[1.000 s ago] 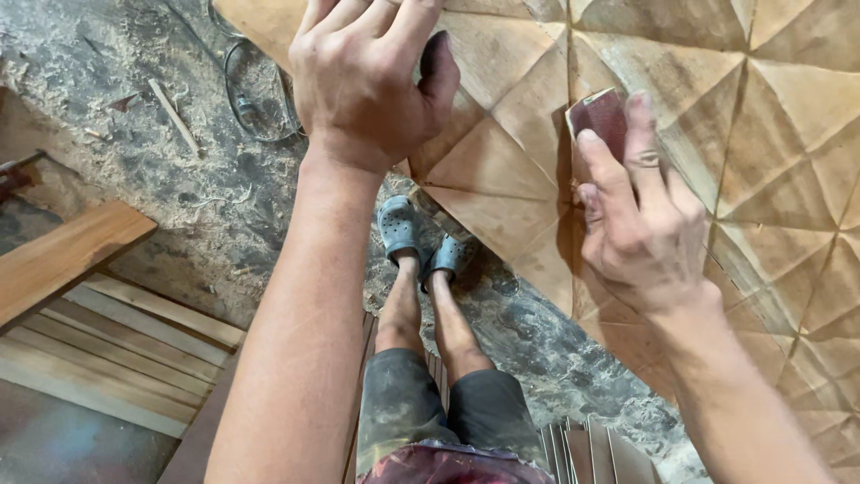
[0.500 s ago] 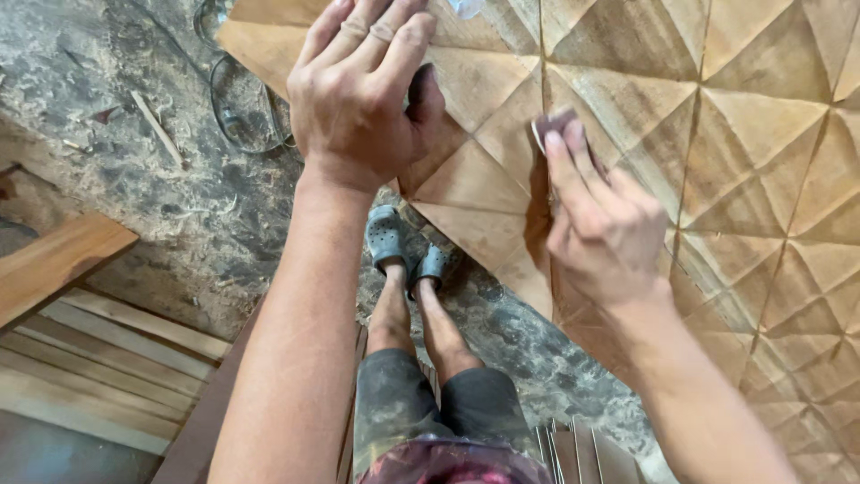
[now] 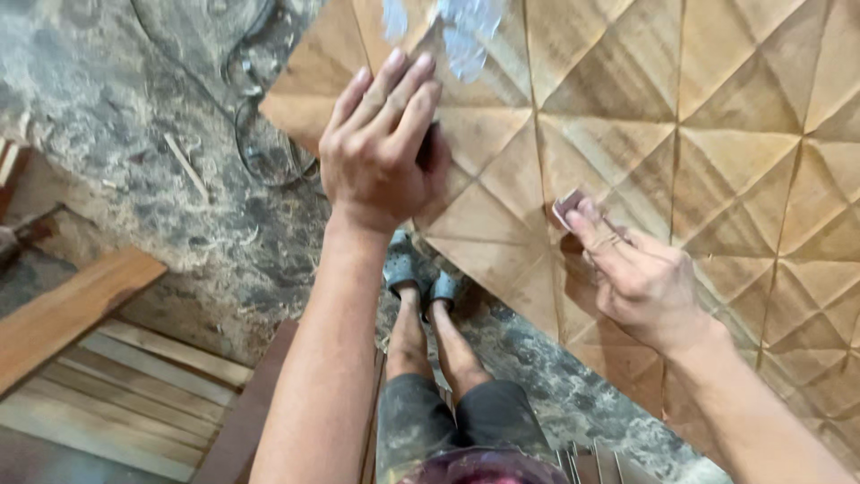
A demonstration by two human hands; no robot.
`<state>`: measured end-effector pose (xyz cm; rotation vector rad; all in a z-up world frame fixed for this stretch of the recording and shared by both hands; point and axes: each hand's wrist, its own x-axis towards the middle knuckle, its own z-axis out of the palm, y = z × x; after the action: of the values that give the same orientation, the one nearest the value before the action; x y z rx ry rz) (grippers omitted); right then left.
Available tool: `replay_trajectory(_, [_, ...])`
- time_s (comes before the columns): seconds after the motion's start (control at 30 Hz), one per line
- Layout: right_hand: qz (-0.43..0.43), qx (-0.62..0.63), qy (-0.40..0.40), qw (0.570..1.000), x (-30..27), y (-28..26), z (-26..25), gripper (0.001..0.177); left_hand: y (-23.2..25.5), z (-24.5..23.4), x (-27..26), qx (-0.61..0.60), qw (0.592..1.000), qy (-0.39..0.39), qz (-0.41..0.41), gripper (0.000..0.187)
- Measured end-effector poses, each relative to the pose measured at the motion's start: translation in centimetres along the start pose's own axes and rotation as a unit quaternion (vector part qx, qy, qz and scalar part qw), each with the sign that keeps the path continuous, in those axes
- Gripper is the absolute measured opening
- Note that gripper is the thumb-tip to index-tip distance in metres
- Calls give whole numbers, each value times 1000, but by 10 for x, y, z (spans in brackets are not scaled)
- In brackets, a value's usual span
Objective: The person sands a large wooden panel with a geometric triangular pattern using a sanding block. They systematically move across the surface, smoothing the raised edges and flat faces of the design.
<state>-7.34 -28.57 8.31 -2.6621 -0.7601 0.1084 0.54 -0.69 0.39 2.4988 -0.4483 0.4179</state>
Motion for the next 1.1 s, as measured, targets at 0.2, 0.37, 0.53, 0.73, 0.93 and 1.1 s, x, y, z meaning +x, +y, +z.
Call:
replay_trajectory(0.2, [7, -71, -26, 997, 25, 15, 17, 55, 3, -6, 3, 13, 1000, -9, 2, 29])
replay_trajectory(0.37, [-10, -29, 11, 999, 2, 16, 4, 56, -1, -3, 2, 17, 1000, -9, 1, 29])
replay_trajectory(0.53, [15, -57, -36, 998, 8, 32, 25, 63, 6, -9, 4, 18, 1000, -16, 8, 27])
replay_trajectory(0.73, [-3, -62, -6, 998, -3, 31, 17, 60, 5, -7, -3, 24, 1000, -20, -1, 27])
replay_trajectory(0.93, [21, -33, 11, 999, -9, 23, 14, 57, 8, -7, 9, 25, 1000, -12, 3, 26])
replay_trajectory(1.1, [35, -92, 2, 995, 9, 25, 31, 50, 9, -9, 8, 26, 1000, -9, 8, 26])
